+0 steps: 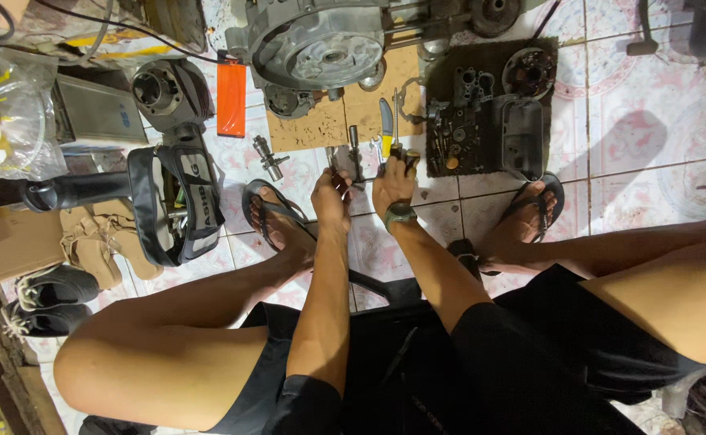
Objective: The person sits on a stool and uses a wrench to tighten bolts on a disassembled engine block resting on a wooden board. They manipulate the engine components and tools with both hands, occasionally adjusting their grip on the wrench.
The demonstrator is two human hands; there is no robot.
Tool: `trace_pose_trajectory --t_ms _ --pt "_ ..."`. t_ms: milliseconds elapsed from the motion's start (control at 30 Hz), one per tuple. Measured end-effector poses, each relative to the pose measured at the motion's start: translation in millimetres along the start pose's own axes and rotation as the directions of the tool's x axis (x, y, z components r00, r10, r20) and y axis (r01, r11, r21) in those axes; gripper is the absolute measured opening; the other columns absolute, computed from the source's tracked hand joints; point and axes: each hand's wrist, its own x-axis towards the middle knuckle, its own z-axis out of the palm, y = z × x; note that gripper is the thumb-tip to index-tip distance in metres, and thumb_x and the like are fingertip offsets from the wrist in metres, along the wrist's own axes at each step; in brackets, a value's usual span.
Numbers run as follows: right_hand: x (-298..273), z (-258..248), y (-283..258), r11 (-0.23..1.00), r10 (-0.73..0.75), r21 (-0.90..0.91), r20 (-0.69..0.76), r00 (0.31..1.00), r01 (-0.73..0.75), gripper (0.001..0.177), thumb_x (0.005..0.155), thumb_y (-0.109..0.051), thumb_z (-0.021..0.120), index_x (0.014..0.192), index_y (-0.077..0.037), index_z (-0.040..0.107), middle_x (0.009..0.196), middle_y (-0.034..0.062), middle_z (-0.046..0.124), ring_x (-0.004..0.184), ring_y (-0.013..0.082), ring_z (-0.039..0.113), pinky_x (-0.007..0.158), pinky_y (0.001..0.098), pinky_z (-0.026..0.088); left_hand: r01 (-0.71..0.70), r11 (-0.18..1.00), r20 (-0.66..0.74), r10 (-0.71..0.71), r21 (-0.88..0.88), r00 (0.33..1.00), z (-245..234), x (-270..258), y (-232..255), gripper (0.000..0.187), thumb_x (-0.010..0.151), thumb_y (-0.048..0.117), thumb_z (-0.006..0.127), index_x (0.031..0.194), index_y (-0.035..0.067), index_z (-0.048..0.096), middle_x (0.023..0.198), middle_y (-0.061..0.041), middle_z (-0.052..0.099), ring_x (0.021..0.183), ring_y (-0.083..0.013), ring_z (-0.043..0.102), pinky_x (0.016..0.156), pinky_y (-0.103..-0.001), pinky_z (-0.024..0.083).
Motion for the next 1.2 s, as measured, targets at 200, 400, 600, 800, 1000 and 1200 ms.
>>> trace_pose_trajectory --t_ms 200,400,600,800,1000,1200 --pt "-5 -15 -13 0.972 0.212 0.087 0.054 0.976 -0.216 0.031 0.062 -0.019 0.054 0.090 -0.006 0.055 0.078 0.0059 0.046 0.070 0.0258 0.045 0.069 0.0387 0.039 0.000 0.999 -0.008 0.001 0.047 1.000 -1 -8 5 0.028 0.092 0.033 0.048 0.105 0.011 0.059 0.087 -0.003 0.066 0.073 -0.0146 0.061 0.058 -0.024 0.042" --pt "-1 -28 -13 0.987 0.134 0.069 0.162 0.978 -0.147 0.014 0.061 -0.012 0.058 0.069 -0.001 0.059 0.084 0.0174 0.049 0.076 0.0317 0.042 0.071 0.0463 0.031 -0.003 0.997 0.016 0.001 0.083 1.000 10 -24 9 0.029 0.091 0.032 0.049 0.106 0.009 0.061 0.088 -0.004 0.066 0.075 -0.0149 0.061 0.059 -0.023 0.042" --pt "-19 -12 2 0.925 0.164 0.251 0.413 0.896 -0.285 0.039 0.078 -0.032 0.049 0.098 0.000 0.057 0.105 0.0113 0.045 0.093 0.0263 0.040 0.091 0.0420 0.023 -0.008 0.995 0.035 0.005 0.095 0.999 10 -22 4 0.029 0.089 0.030 0.051 0.107 0.010 0.060 0.086 -0.003 0.066 0.072 -0.0148 0.061 0.058 -0.024 0.043" --pt "58 -110 -23 0.911 0.387 -0.045 0.437 0.812 -0.410 0.055 0.048 -0.035 0.085 0.088 -0.007 0.059 0.095 0.0113 0.055 0.081 0.0305 0.060 0.074 0.0466 0.046 -0.065 0.982 0.051 0.057 0.175 0.997 23 -10 -6 0.027 0.089 0.032 0.051 0.104 0.012 0.061 0.081 -0.001 0.065 0.068 -0.0128 0.059 0.058 -0.024 0.042" --pt "90 -96 51 0.783 0.292 0.382 0.471 0.832 -0.491 0.027 0.063 -0.031 0.069 0.074 -0.007 0.066 0.076 0.0079 0.057 0.072 0.0331 0.064 0.061 0.0420 0.052 -0.479 0.644 0.203 0.457 0.597 0.866 74 -37 45 0.031 0.089 0.036 0.052 0.106 0.012 0.064 0.103 -0.017 0.067 0.104 -0.0347 0.062 0.088 -0.042 0.049" --pt "138 -134 125 0.642 0.319 0.582 0.387 0.865 -0.498 0.023 0.076 -0.028 0.059 0.078 -0.006 0.053 0.067 0.0175 0.049 0.065 0.0385 0.059 0.054 0.0380 0.042 -0.935 -0.150 0.591 0.803 0.320 0.074 151 -83 138 0.016 0.093 0.021 0.050 0.098 0.014 0.063 0.082 -0.002 0.057 0.081 -0.0237 0.057 0.073 -0.034 0.046"
